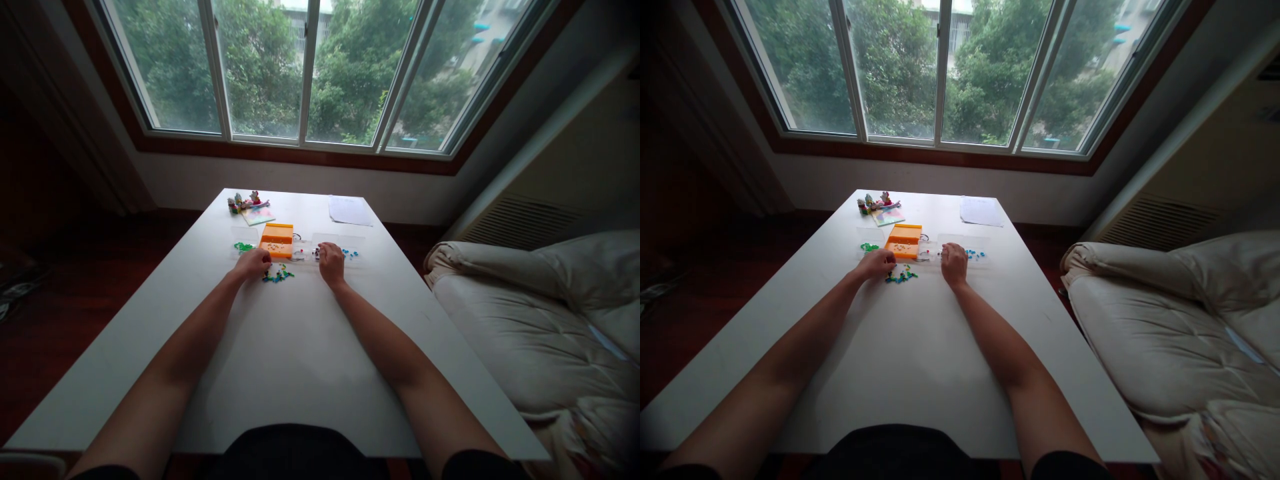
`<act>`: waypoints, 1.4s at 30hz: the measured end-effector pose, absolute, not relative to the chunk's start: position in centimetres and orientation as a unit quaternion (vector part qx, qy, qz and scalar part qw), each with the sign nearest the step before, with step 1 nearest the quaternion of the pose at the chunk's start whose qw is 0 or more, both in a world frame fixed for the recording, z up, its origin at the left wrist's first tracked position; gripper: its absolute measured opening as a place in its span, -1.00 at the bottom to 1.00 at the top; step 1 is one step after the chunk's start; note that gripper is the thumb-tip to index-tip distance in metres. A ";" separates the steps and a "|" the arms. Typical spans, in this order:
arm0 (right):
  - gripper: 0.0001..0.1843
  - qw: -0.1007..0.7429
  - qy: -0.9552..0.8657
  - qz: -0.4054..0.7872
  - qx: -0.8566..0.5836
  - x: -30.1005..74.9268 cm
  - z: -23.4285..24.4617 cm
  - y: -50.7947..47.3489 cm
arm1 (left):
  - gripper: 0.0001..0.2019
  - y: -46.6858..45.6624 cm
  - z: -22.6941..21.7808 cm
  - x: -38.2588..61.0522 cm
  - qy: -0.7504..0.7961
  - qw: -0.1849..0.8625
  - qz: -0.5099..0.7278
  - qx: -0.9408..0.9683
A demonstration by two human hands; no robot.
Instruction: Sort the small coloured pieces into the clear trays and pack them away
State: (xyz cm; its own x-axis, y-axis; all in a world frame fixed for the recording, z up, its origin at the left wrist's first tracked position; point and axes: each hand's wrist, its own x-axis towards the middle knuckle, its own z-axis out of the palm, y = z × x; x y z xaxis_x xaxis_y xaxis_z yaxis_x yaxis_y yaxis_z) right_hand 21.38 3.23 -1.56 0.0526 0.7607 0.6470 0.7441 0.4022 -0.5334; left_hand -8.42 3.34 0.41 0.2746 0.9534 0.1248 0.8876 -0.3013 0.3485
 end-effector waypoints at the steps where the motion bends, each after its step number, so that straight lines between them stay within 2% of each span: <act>1: -0.64 0.478 -0.692 0.008 -0.541 21.3 -1.5 3.2 | -0.87 3.3 0.4 -8.4 0.581 0.102 0.156 0.792; 6: -0.70 0.479 -0.717 0.006 -0.506 21.0 -1.2 2.6 | -0.89 3.3 0.4 -8.0 0.564 0.103 0.174 0.801; 18: -0.82 0.414 -0.832 0.005 -0.369 19.0 -0.1 0.5 | -0.79 2.3 0.5 -3.8 0.498 0.207 0.308 0.784; 24: -0.84 0.376 -0.848 0.016 -0.373 18.6 0.6 -0.1 | -0.73 1.6 0.8 -2.8 0.481 0.265 0.329 0.769; 31: -0.83 0.379 -0.850 0.030 -0.364 18.5 0.8 -0.3 | -0.69 1.5 0.7 -2.6 0.461 0.310 0.344 0.757; 36: -0.86 0.388 -0.840 0.028 -0.379 18.8 0.7 0.1 | -0.71 1.9 0.4 -2.9 0.475 0.290 0.344 0.756; 42: -0.89 0.477 -0.716 -0.023 -0.508 22.2 0.4 2.6 | -0.74 2.1 1.1 -4.7 0.540 0.177 0.282 0.773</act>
